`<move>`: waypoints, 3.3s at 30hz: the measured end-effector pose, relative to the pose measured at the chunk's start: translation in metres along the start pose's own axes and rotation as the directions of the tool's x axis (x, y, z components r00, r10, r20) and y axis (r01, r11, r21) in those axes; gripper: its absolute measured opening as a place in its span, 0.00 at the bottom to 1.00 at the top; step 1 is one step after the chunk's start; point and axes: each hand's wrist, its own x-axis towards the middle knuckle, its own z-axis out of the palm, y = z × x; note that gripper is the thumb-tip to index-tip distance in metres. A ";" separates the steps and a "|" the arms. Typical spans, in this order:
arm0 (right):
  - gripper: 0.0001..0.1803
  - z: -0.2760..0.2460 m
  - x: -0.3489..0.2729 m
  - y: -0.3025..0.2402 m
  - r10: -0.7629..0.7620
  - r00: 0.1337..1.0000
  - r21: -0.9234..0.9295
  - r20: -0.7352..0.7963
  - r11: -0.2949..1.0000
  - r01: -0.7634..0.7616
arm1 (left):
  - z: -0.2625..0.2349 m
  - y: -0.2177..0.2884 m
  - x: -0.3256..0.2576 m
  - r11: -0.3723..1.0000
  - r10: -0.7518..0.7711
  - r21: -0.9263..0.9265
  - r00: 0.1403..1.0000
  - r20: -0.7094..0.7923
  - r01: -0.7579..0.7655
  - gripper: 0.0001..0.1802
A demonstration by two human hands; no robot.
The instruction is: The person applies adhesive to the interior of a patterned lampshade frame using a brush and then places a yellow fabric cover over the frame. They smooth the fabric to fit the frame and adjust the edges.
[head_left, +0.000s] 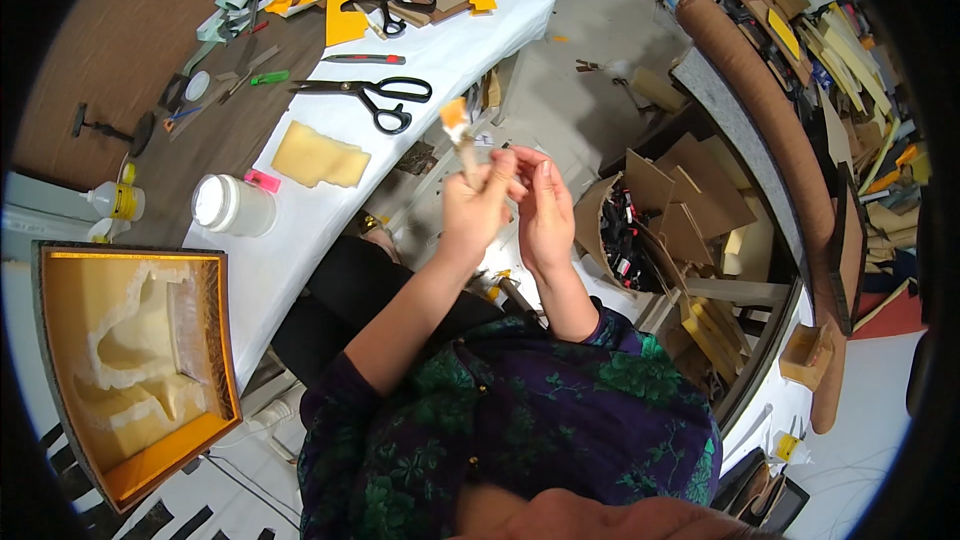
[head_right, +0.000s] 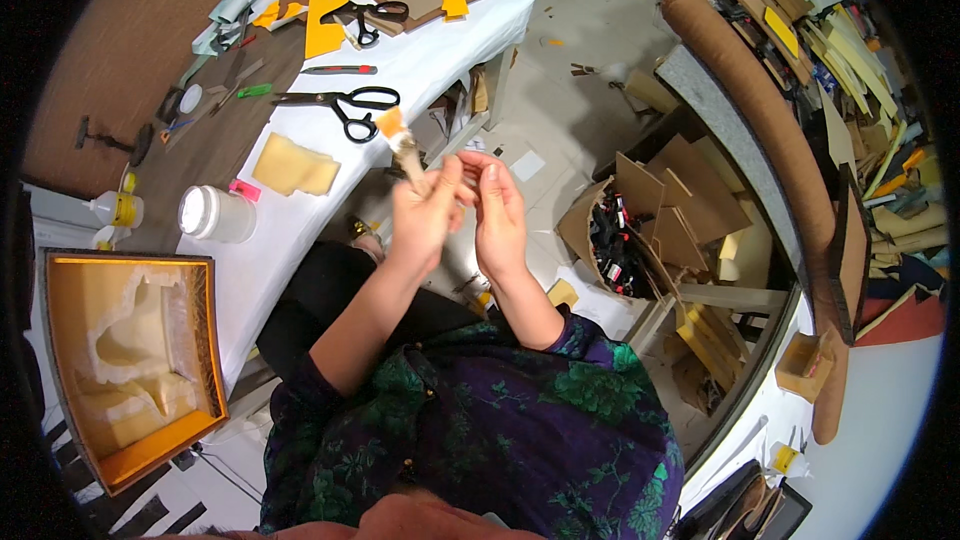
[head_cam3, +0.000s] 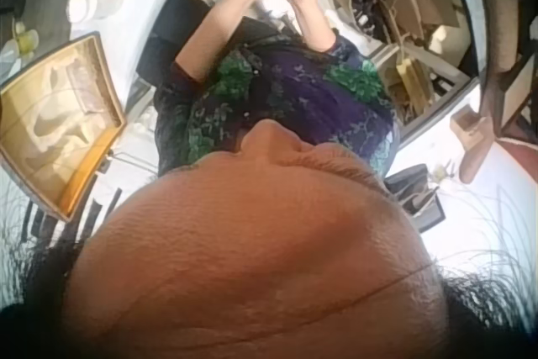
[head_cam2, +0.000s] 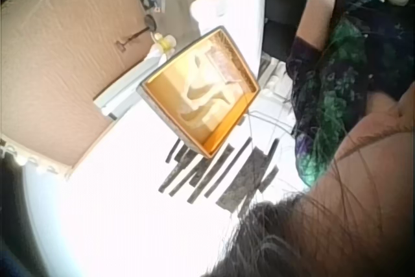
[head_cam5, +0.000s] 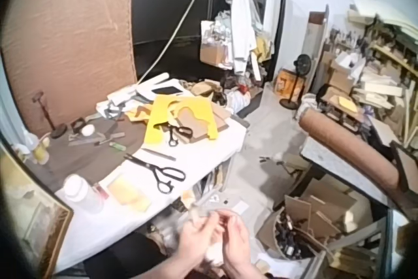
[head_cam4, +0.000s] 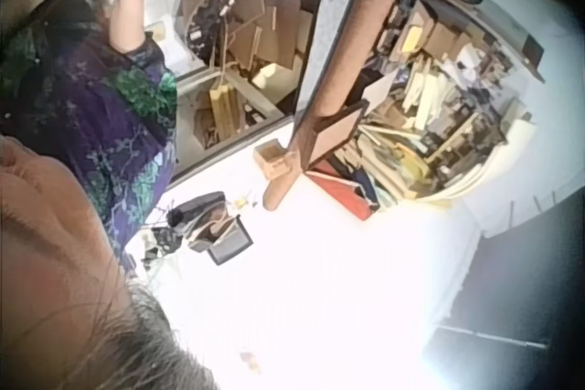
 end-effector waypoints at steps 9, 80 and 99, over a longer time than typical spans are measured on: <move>0.15 -0.062 0.037 0.011 -0.430 0.884 -0.913 0.182 0.260 0.315 | -0.013 -0.010 -0.014 0.997 0.048 0.062 0.998 0.030 -0.050 0.10; 0.10 0.278 -0.037 0.081 0.073 0.862 0.106 0.501 0.984 -0.145 | -0.288 -0.022 -0.353 0.663 0.547 0.570 -0.205 -0.812 -0.487 0.17; 0.06 0.296 -0.080 0.122 -0.158 0.678 -0.139 0.718 0.922 0.362 | -0.274 -0.024 -0.347 0.749 0.550 0.491 0.004 -0.835 -0.445 0.07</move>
